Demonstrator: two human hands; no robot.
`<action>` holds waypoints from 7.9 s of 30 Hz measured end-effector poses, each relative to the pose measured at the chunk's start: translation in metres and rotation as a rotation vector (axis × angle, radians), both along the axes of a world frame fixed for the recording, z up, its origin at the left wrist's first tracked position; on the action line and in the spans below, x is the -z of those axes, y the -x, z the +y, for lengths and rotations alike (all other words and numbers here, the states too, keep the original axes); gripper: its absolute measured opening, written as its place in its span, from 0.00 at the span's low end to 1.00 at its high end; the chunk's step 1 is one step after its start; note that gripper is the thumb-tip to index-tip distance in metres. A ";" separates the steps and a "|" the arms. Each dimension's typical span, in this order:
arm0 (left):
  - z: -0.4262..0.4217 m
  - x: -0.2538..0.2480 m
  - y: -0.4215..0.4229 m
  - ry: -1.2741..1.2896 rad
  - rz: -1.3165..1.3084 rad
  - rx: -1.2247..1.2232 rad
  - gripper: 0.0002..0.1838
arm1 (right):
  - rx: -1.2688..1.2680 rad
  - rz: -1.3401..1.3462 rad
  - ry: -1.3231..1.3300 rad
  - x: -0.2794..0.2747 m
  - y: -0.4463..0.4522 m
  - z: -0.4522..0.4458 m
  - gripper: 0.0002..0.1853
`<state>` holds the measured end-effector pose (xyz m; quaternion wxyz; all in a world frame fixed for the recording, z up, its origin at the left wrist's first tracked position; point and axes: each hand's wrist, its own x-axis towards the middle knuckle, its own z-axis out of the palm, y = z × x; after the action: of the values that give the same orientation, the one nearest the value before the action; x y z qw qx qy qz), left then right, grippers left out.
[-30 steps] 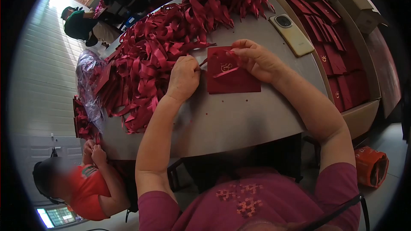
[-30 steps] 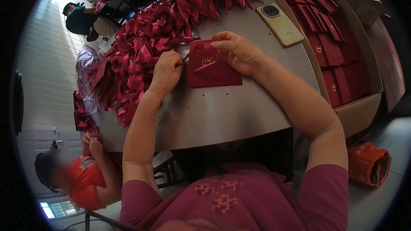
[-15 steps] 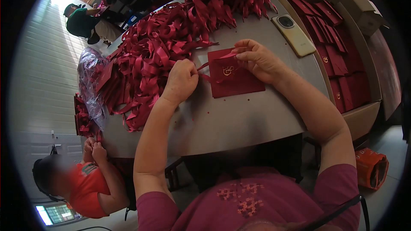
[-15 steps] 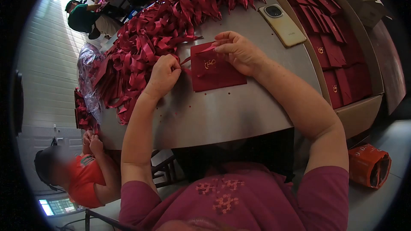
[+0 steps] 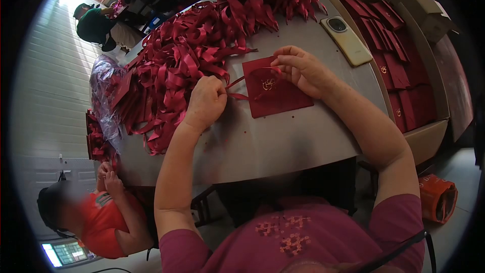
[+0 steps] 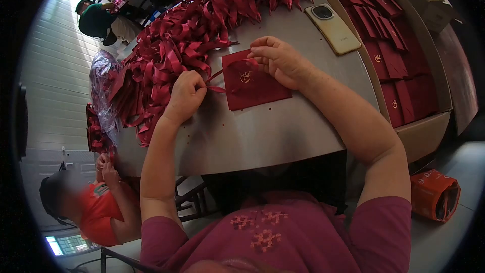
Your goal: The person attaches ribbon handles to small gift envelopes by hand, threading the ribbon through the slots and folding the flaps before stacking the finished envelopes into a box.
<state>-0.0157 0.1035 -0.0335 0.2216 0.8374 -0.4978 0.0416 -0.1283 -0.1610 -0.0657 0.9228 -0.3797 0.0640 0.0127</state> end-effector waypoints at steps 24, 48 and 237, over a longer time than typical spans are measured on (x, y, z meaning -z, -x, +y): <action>0.051 -0.041 0.012 -0.021 -0.068 -0.025 0.09 | 0.043 0.061 0.075 -0.005 0.000 0.003 0.14; -0.045 -0.080 0.097 0.626 0.480 -0.067 0.10 | 0.060 -0.316 -0.287 -0.024 0.003 -0.076 0.26; -0.048 0.003 0.071 0.733 0.979 -0.296 0.09 | -0.024 0.018 0.887 -0.045 0.004 0.050 0.07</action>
<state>-0.0865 0.0552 -0.0366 0.6885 0.6891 -0.1707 -0.1485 -0.1323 -0.1114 -0.0205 0.6697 -0.7396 0.0668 -0.0020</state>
